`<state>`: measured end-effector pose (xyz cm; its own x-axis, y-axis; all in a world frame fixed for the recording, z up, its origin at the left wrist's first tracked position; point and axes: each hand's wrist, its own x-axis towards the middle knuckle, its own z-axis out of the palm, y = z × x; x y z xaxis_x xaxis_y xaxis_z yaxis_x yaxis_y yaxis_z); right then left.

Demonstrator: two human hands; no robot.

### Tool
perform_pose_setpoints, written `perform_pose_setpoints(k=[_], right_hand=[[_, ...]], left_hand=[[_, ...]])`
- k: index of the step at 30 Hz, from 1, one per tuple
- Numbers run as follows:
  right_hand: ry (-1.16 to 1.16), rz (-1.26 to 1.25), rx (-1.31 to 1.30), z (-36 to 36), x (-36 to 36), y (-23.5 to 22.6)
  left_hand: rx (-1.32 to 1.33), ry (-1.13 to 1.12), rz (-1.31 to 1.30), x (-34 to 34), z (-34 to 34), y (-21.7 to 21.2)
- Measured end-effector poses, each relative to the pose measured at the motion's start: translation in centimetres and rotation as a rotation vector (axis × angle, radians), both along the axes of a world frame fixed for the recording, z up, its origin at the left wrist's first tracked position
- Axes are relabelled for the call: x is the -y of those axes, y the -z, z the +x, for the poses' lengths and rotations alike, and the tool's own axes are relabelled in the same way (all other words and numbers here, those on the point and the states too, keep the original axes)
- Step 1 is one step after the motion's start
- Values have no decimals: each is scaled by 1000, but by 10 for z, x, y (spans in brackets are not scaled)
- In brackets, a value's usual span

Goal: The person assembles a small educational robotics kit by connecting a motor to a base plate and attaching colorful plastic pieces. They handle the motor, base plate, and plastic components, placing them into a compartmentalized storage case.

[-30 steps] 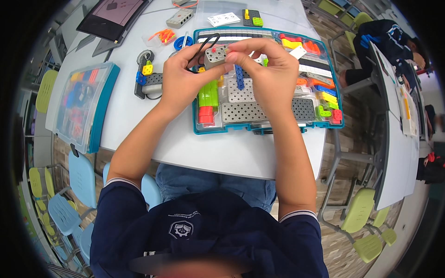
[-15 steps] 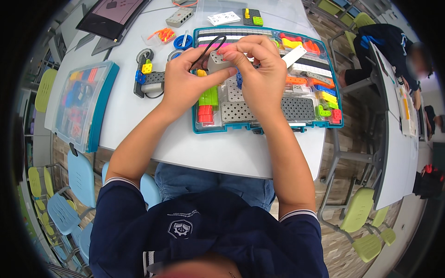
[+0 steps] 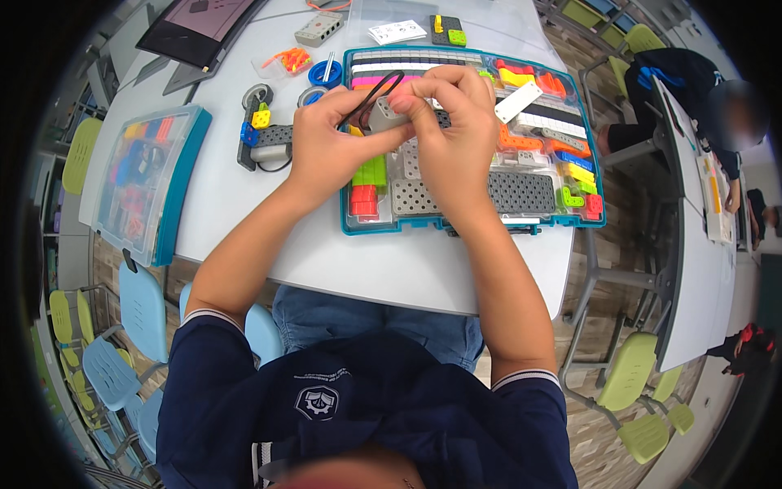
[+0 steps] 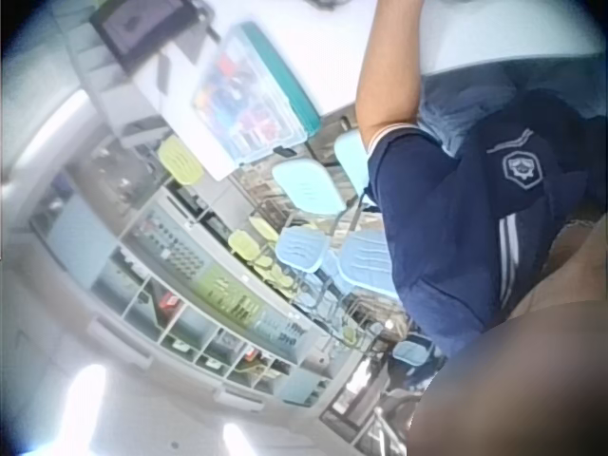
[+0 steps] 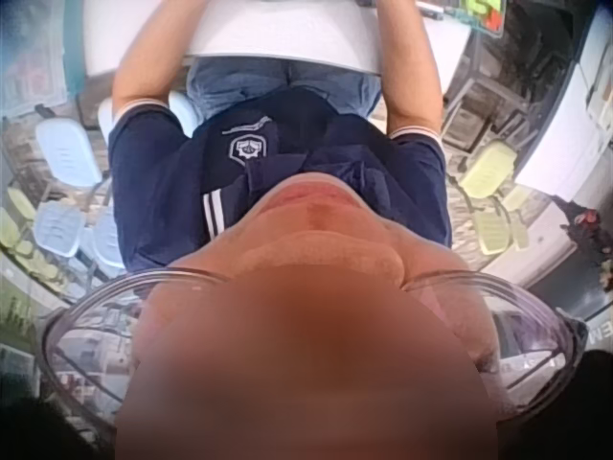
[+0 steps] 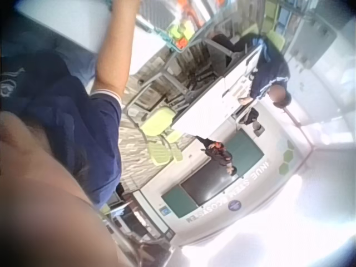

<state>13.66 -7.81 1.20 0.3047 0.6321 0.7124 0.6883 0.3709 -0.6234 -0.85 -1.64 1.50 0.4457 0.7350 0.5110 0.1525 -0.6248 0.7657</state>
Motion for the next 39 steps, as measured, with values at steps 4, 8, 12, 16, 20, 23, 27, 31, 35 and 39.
perform_pose_setpoints(k=[4,8,12,16,20,23,27,31,35,39], right_hand=[[49,38,57,-2,0,3],[16,51,-44,-4,-2,4],[-56,64,-63,0,-3,1],[-31,127,120,4,-3,-5],[-23,112,266,6,0,-12],[-38,67,292,5,0,-12],[-46,54,320,6,-2,-11],[-64,45,306,4,-4,-6],[-48,63,289,7,-6,-7],[-234,-64,-212,8,-6,-5]], left_hand=[[9,21,-106,2,-1,-1],[12,-8,-20,-1,0,2],[23,0,-43,-5,0,5],[171,165,-364,-8,2,4],[218,209,-452,-11,-1,1],[206,205,-465,-12,-2,-1],[170,190,-466,-13,-3,-1],[198,221,-457,-16,-5,-1],[209,218,-431,-22,-5,0],[357,272,-465,-25,-3,1]])
